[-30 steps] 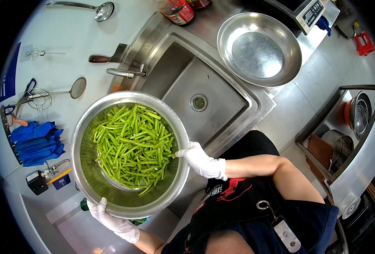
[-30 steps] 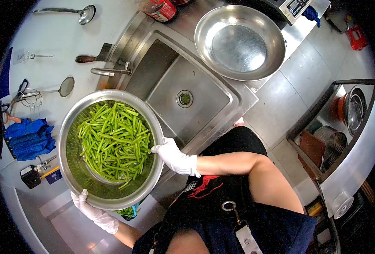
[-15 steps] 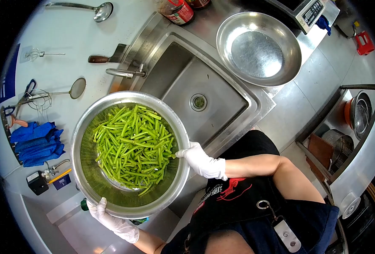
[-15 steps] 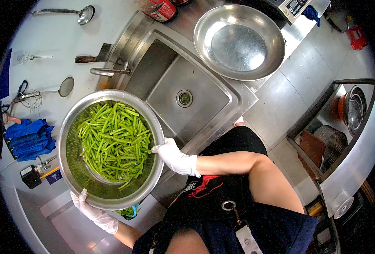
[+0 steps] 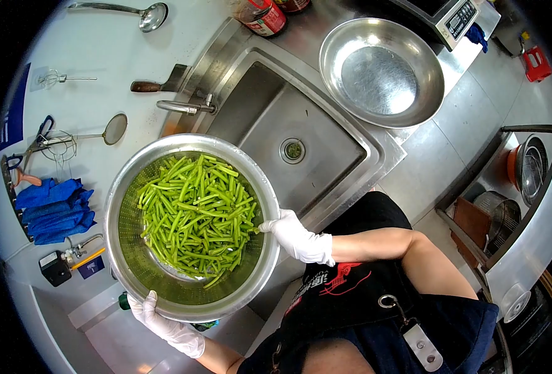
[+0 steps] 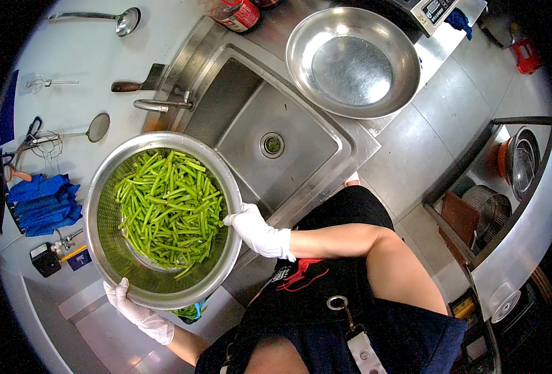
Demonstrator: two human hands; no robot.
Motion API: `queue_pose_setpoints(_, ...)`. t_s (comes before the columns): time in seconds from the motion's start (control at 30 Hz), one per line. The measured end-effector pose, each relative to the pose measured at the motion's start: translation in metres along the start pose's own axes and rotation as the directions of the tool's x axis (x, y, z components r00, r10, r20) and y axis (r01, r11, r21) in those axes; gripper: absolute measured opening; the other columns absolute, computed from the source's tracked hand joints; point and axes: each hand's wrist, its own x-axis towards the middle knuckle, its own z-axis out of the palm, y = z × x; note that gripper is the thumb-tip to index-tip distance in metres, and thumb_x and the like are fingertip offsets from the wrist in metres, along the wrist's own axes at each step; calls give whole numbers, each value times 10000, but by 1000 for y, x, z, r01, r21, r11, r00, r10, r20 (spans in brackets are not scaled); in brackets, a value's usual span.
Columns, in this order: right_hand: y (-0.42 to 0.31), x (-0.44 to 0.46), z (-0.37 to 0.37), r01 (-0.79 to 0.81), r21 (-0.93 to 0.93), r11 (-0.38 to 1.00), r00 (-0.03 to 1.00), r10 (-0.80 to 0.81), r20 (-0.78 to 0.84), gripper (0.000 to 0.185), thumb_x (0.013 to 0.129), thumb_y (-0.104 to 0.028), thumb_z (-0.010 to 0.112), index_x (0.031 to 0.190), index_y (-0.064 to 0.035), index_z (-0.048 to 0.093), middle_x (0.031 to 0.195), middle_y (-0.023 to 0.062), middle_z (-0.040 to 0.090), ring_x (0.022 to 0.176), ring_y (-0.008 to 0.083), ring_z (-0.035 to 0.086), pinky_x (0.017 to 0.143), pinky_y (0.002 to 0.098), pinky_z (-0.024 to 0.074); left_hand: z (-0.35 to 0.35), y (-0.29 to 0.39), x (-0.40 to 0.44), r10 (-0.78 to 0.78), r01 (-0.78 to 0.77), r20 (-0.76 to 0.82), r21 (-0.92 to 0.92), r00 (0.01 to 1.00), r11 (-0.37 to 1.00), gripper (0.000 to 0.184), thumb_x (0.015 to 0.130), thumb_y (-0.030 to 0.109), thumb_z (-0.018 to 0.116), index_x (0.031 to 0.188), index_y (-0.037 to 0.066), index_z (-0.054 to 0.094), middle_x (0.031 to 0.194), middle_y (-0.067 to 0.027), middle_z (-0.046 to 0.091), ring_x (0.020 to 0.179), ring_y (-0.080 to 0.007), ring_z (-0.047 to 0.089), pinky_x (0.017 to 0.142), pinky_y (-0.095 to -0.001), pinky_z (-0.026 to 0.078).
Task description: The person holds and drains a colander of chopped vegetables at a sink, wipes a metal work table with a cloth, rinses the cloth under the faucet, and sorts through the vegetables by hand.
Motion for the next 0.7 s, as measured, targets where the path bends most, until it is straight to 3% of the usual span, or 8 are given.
queue_pose_setpoints(0.7, 5, 3, -1, -16, -16, 1000, 1000, 15, -7, 242, 753, 34, 607, 993, 12, 629, 834, 83, 644, 730, 172, 591, 682, 310, 502, -1, 0, 0, 4, -4, -10, 36, 1000, 999, 499, 689, 1, 502, 1186, -34, 504, 1131, -146, 554, 1000, -232, 538, 924, -338, 411)
